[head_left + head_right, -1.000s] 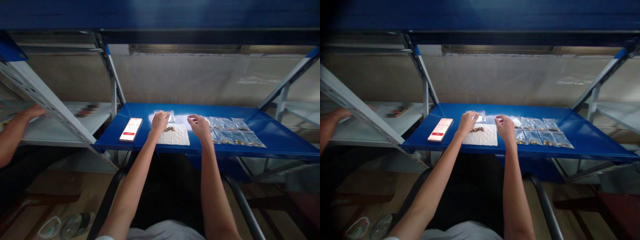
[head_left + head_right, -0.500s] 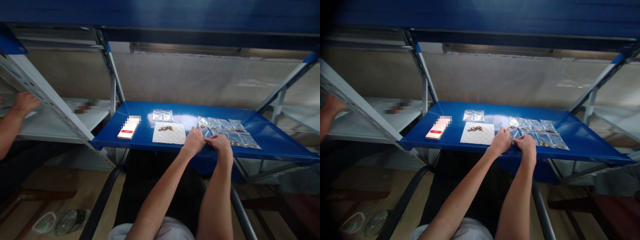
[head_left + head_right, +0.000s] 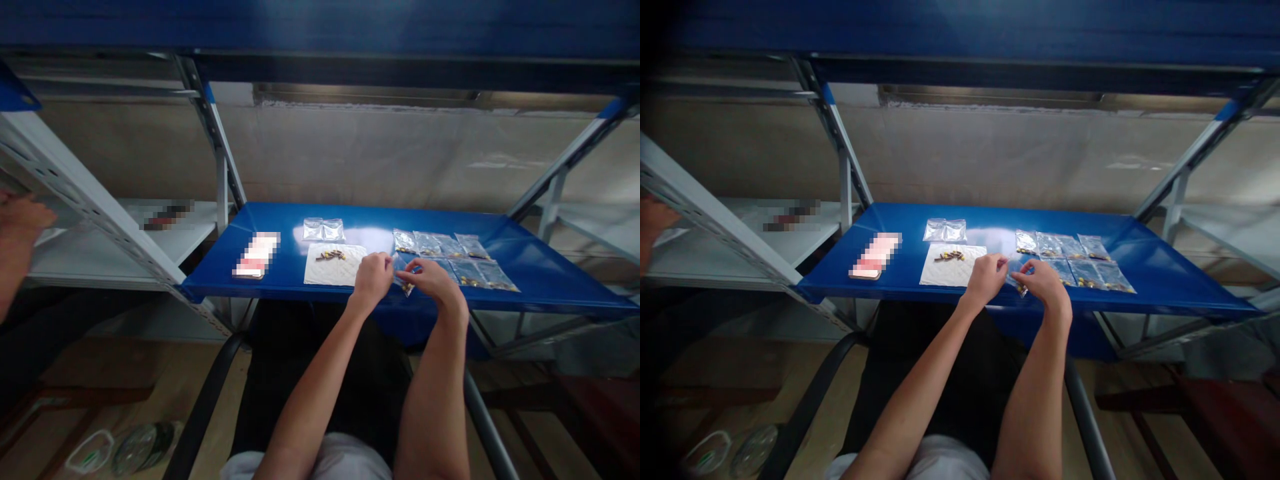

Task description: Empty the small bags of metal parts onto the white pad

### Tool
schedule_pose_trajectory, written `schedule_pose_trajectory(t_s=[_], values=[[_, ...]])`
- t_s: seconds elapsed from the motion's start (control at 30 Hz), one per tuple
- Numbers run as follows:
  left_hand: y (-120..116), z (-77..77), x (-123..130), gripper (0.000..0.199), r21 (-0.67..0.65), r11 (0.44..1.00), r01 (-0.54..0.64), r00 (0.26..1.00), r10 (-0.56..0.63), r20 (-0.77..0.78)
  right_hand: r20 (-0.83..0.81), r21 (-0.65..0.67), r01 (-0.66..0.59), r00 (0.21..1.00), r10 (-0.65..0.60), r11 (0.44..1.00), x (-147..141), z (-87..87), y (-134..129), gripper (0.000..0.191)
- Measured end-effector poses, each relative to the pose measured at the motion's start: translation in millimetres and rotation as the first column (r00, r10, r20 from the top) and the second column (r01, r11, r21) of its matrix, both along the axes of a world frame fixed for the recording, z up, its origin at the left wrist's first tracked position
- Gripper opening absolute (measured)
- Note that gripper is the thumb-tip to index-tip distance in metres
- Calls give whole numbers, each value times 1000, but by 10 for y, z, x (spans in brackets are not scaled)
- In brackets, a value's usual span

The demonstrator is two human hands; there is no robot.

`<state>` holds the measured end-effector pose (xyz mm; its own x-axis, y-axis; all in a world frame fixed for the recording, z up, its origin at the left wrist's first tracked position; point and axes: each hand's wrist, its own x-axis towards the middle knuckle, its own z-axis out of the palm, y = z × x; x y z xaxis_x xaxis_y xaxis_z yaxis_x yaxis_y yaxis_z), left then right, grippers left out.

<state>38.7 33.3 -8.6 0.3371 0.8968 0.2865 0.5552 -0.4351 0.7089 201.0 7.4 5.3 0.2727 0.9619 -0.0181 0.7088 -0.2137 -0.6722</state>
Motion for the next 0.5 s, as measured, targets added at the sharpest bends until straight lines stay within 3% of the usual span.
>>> schedule_pose_trajectory(t_s=[0.1,0.2,0.37,0.5], values=[[-115,109,-172,14,-3,1000,13,985,-12,173,-181,173,-70,978,101,982,-201,181,-55,38],[-273,311,-371,13,30,998,-49,979,42,198,-330,248,-232,892,307,941,-456,395,-127,41],[-488,727,-704,10,84,994,-65,980,48,193,-333,406,-298,832,444,864,-775,637,-230,40],[-568,893,-926,17,107,993,-46,977,23,210,-350,438,-328,795,495,837,-940,681,-230,40]])
